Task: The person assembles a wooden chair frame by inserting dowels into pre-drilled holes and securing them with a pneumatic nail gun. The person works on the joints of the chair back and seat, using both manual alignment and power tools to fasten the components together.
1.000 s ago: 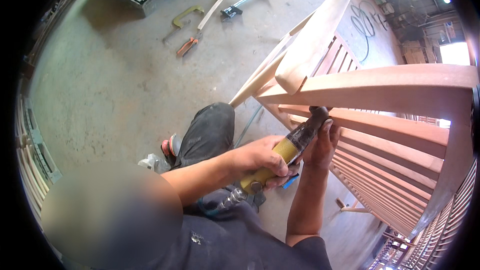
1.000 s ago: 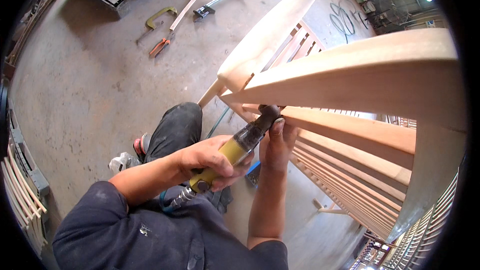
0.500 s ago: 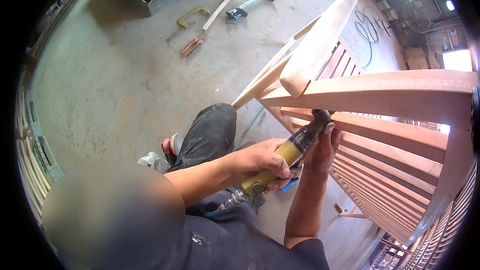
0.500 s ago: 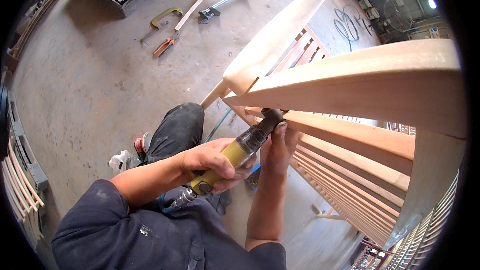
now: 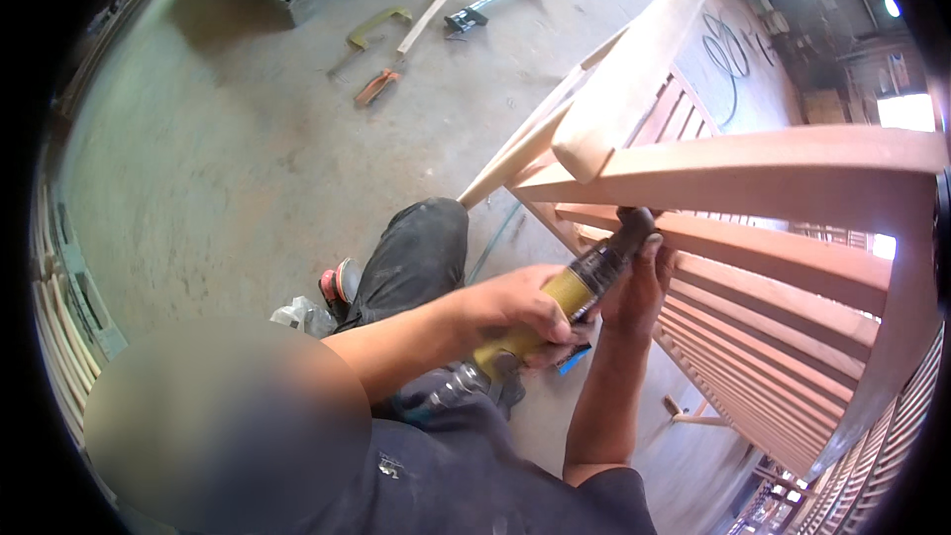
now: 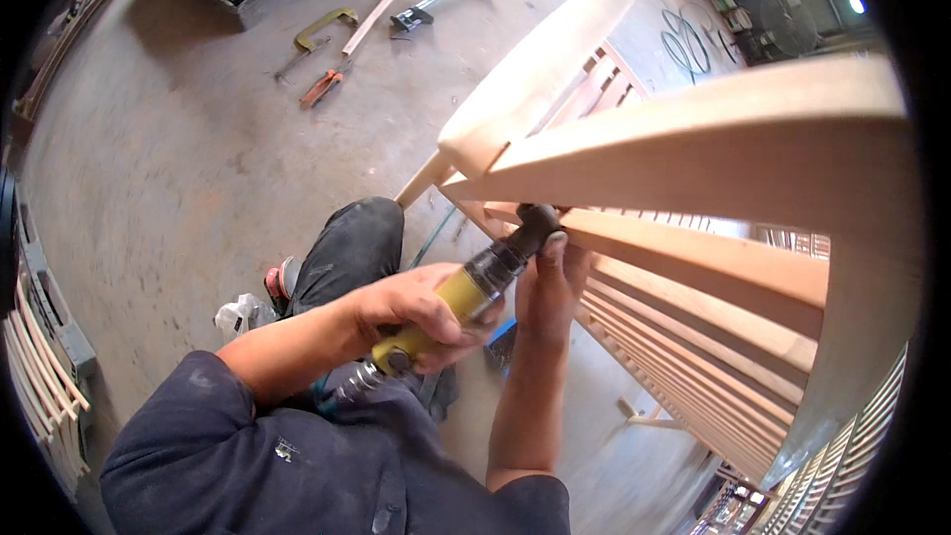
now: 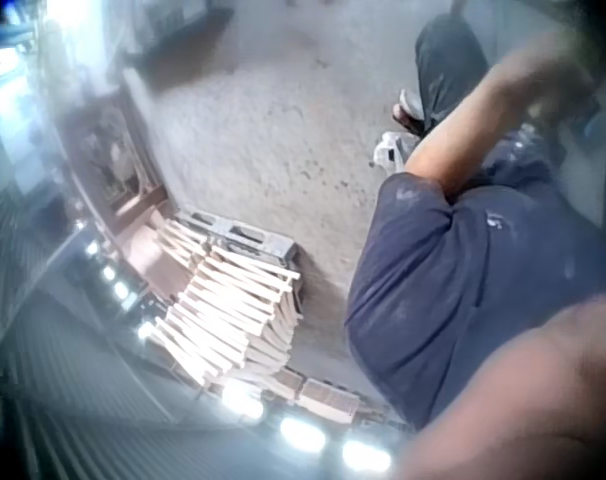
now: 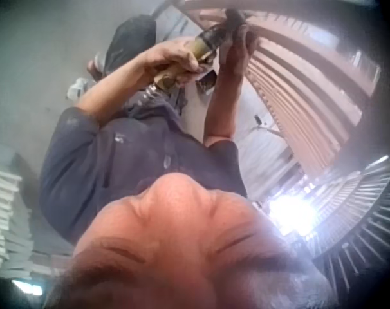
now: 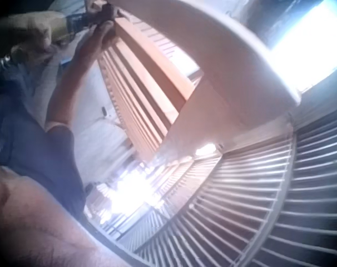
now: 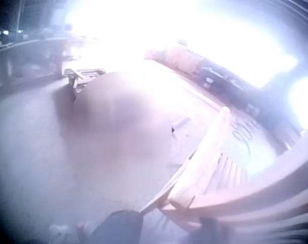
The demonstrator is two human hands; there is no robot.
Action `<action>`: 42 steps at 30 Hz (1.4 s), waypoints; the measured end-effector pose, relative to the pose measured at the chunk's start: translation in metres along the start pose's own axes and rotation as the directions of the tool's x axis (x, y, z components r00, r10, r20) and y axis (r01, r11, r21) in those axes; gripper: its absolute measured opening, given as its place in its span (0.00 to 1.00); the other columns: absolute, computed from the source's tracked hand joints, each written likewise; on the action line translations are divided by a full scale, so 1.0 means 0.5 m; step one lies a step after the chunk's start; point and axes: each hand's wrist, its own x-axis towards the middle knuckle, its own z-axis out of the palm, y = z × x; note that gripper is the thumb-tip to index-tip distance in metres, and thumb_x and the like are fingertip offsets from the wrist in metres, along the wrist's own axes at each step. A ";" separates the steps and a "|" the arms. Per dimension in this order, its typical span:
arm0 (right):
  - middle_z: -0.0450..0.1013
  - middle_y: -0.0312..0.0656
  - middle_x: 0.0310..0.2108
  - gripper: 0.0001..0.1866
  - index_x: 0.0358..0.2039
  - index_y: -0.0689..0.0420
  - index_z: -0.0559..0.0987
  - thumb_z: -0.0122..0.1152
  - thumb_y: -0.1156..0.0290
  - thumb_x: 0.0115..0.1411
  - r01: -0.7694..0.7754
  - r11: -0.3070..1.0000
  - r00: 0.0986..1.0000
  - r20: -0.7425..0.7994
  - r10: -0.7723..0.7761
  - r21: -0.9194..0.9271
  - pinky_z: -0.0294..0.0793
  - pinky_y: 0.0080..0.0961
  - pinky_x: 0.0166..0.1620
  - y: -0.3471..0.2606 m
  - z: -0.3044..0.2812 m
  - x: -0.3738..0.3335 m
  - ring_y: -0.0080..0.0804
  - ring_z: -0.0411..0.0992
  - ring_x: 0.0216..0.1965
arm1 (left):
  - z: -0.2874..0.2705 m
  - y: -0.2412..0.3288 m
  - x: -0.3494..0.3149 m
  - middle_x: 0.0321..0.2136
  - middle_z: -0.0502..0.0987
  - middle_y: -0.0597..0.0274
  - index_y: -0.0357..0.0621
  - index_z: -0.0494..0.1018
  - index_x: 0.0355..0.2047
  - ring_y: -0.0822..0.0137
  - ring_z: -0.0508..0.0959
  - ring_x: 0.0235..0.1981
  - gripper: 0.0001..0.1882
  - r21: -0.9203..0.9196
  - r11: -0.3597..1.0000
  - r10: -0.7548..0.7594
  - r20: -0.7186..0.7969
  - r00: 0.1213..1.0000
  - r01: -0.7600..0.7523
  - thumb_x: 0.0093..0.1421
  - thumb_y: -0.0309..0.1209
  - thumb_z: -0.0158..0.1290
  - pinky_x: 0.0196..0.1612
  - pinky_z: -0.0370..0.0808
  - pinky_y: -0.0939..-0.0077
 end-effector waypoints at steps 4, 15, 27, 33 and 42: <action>0.63 0.43 0.62 0.26 0.64 0.56 0.62 0.53 0.59 0.72 0.021 0.999 1.000 0.015 -0.022 0.039 0.62 0.44 0.65 0.032 -0.030 0.007 0.39 0.64 0.62 | 0.007 0.008 -0.003 0.25 0.68 0.61 0.36 0.64 0.42 0.70 0.72 0.16 0.24 -0.110 0.993 -0.040 0.051 0.998 0.045 0.49 0.28 0.64 0.18 0.73 0.77; 0.64 0.47 0.59 0.36 0.63 0.63 0.62 0.62 0.52 0.65 0.085 0.992 0.984 0.151 -0.098 0.093 0.65 0.38 0.62 0.032 -0.010 0.032 0.39 0.65 0.61 | -0.002 0.047 -0.009 0.43 0.77 0.32 0.38 0.64 0.48 0.45 0.84 0.40 0.26 0.110 0.980 -0.167 -0.010 0.986 0.168 0.57 0.39 0.63 0.39 0.86 0.56; 0.67 0.45 0.57 0.34 0.64 0.60 0.63 0.61 0.52 0.66 0.056 0.997 0.997 0.044 -0.058 0.048 0.66 0.39 0.60 0.022 -0.008 0.012 0.38 0.67 0.58 | 0.013 0.059 -0.010 0.33 0.81 0.48 0.34 0.71 0.39 0.62 0.82 0.27 0.17 0.326 0.905 -0.230 -0.169 0.958 0.274 0.52 0.26 0.66 0.30 0.80 0.70; 0.69 0.47 0.56 0.38 0.66 0.59 0.61 0.60 0.49 0.66 -0.011 1.000 1.000 -0.026 0.011 0.014 0.71 0.35 0.54 0.037 -0.035 0.004 0.38 0.69 0.56 | 0.029 0.055 -0.006 0.29 0.78 0.51 0.35 0.69 0.36 0.63 0.79 0.23 0.16 0.308 0.936 -0.135 -0.137 0.981 0.172 0.52 0.27 0.64 0.26 0.76 0.70; 0.74 0.41 0.48 0.27 0.62 0.57 0.66 0.51 0.51 0.71 -0.040 0.999 0.993 -0.112 0.044 0.034 0.77 0.25 0.40 0.031 -0.019 0.006 0.26 0.74 0.41 | 0.035 0.062 -0.006 0.25 0.76 0.58 0.37 0.68 0.38 0.67 0.78 0.24 0.17 0.416 0.893 -0.093 -0.199 0.976 0.170 0.53 0.28 0.63 0.27 0.76 0.71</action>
